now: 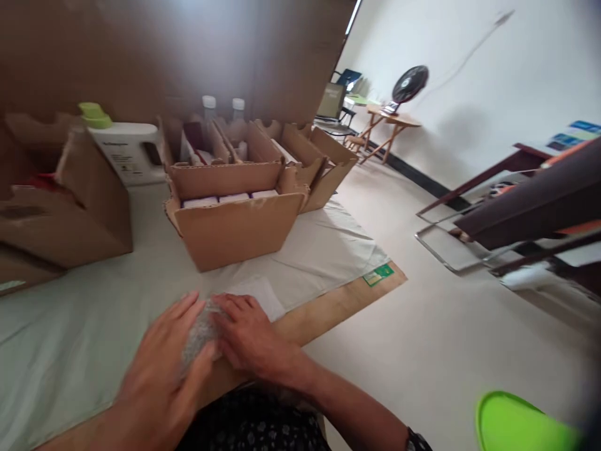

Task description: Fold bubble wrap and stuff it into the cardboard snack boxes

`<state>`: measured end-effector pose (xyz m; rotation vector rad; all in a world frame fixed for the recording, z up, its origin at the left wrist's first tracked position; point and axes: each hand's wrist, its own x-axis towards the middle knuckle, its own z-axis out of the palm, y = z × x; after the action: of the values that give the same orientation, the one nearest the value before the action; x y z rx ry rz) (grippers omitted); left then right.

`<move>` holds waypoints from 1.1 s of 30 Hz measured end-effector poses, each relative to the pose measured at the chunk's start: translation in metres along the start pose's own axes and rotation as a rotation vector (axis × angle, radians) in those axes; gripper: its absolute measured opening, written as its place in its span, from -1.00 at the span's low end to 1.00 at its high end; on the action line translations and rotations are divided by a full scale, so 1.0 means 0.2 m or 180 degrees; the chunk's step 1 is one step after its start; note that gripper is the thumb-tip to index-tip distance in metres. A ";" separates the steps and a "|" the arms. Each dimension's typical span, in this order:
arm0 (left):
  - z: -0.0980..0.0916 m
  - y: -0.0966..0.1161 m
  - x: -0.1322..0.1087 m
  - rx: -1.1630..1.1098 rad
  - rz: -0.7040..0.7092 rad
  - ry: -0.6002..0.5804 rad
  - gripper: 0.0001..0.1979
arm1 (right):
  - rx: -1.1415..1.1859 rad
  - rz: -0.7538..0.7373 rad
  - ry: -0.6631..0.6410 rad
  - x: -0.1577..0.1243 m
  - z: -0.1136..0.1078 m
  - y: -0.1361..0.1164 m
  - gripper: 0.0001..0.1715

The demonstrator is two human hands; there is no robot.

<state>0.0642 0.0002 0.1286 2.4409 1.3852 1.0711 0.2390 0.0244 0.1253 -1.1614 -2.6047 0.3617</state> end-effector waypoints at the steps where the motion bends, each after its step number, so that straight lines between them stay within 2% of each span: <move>1: 0.00 -0.04 -0.05 0.0269 -0.0032 -0.0025 -0.47 | 0.0020 0.0033 0.0022 0.01 0.01 0.02 -0.56; 4: 0.12 -0.11 -0.13 0.1106 0.0087 -0.0292 -0.40 | -0.0056 0.0049 0.0026 0.01 0.04 0.10 -0.48; 6: 0.20 -0.14 -0.17 0.1389 0.0204 -0.0502 -0.39 | -0.0155 0.0033 -0.0009 -0.06 0.05 0.17 -0.43; 8: 0.22 -0.16 -0.19 0.1480 0.0244 -0.0615 -0.39 | -0.0267 0.0179 -0.0003 -0.16 0.03 0.25 -0.42; 12: 0.13 -0.14 -0.20 0.1377 0.0203 -0.0738 -0.37 | -0.0431 0.0496 0.0198 -0.36 -0.08 0.35 -0.47; 16: 0.02 -0.08 -0.22 0.1044 0.0110 -0.0640 -0.46 | -0.0343 0.0069 0.0172 -0.44 -0.15 0.36 -0.44; 20: -0.03 -0.06 -0.27 0.0906 0.0088 -0.0716 -0.64 | -0.0317 -0.0126 0.0299 -0.40 -0.11 0.39 -0.48; 24: -0.03 -0.09 -0.29 0.0905 0.0011 -0.0676 -0.58 | -0.0203 -0.0291 0.0755 -0.34 -0.07 0.43 -0.55; 27: -0.02 -0.10 -0.27 0.0889 -0.0051 -0.0595 -0.59 | 0.0204 -0.0197 0.1007 -0.31 -0.08 0.43 -0.52; 30: -0.07 -0.10 -0.23 0.0840 -0.0009 -0.0286 -0.58 | 0.0717 -0.0143 0.1263 -0.28 -0.12 0.41 -0.50; 33: -0.21 -0.11 -0.28 0.0784 -0.0187 0.0197 -0.54 | 0.0984 -0.0189 0.1398 -0.20 -0.14 0.37 -0.51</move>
<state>0.0044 -0.0408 0.1221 2.5319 1.6896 1.0257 0.3250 0.0452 0.1207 -0.9319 -2.1100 0.4237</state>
